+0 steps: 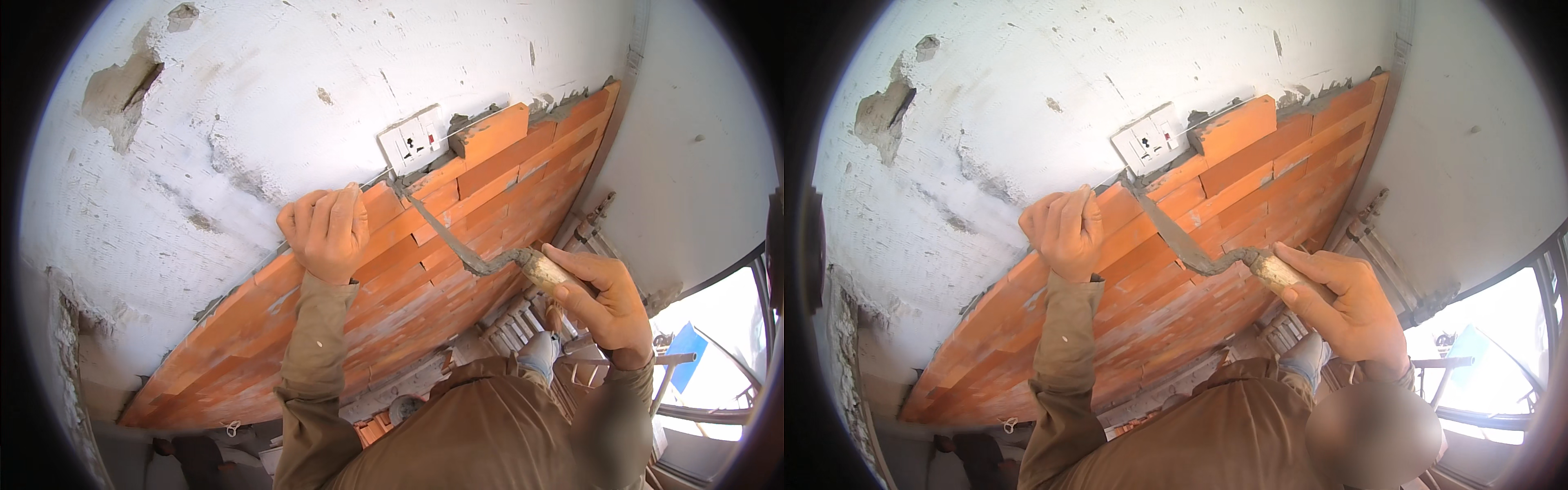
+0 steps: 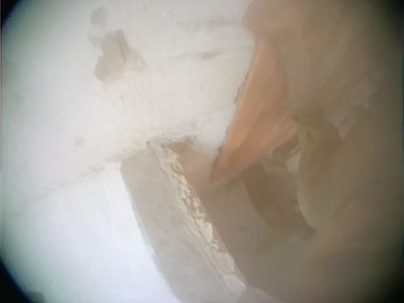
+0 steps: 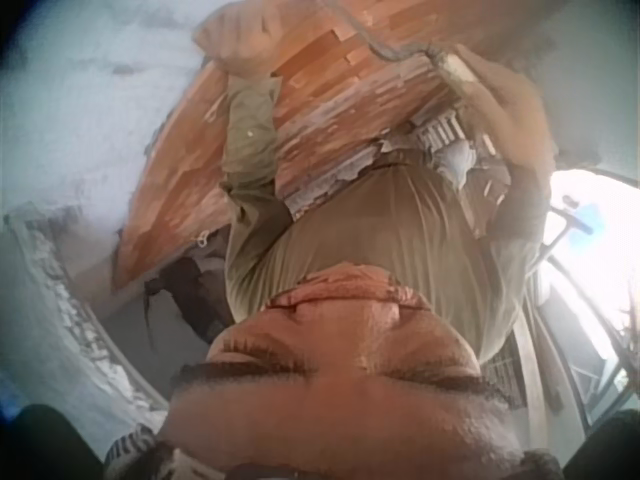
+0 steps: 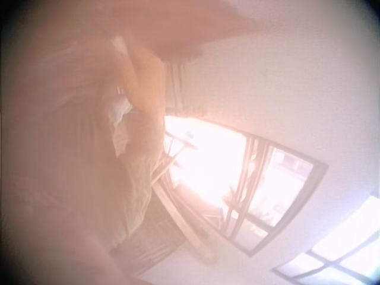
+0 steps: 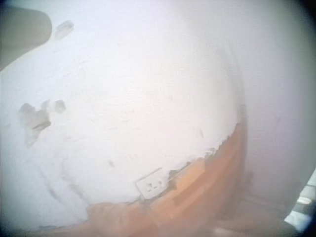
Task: The person applies mortar to the gaps between orange rectangular tiles on a wall using a trowel. They repeatedly scoop mortar from a bucket and spread it into the joints, smoothing the surface to fill the spaces between the tiles.
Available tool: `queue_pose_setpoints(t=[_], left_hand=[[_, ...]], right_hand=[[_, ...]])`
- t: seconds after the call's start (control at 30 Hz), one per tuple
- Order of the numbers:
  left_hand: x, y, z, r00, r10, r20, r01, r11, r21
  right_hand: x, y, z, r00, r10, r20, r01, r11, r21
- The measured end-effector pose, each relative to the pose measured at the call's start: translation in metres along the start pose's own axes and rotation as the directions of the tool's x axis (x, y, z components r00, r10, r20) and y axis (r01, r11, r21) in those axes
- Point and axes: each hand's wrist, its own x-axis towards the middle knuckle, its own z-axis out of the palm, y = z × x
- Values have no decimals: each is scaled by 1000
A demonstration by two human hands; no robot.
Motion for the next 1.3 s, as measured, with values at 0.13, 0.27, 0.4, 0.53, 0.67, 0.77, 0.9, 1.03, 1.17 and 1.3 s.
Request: queue_pose_setpoints(t=[0.13,0.27,0.4,0.53,0.67,0.77,0.9,1.03,1.17,1.3], left_hand=[[-2,0,-3,1000,1,12,-1,1000,6],[-3,-1,-2,1000,-3,10,3,1000,14],[0,2,-3,999,-31,13,31,999,-20],[-1,1,-4,999,-37,9,37,999,-16],[-1,1,-3,999,-36,0,36,999,-18],[-1,2,-3,999,-36,-4,35,999,-30],[-2,3,-5,999,-43,0,43,999,4],[-1,3,-3,999,-38,-12,38,999,2],[1,5,-1,999,-35,-14,35,999,-7],[0,5,-5,999,-38,7,38,999,-1]], right_hand=[[4,-16,0,995,-98,-24,92,980,-174],[15,-30,0,988,-154,-24,142,953,-266],[26,-41,-4,967,-255,13,243,899,-364],[35,-48,-4,963,-267,44,260,869,-421],[39,-52,-7,970,-235,62,237,859,-454],[43,-52,-9,962,-267,63,266,854,-447],[49,-58,-7,966,-254,42,242,839,-487],[45,-42,-15,986,-165,28,163,912,-376],[29,-27,-8,1000,4,-4,-4,990,-140],[21,-6,2,956,276,101,-293,916,273]])
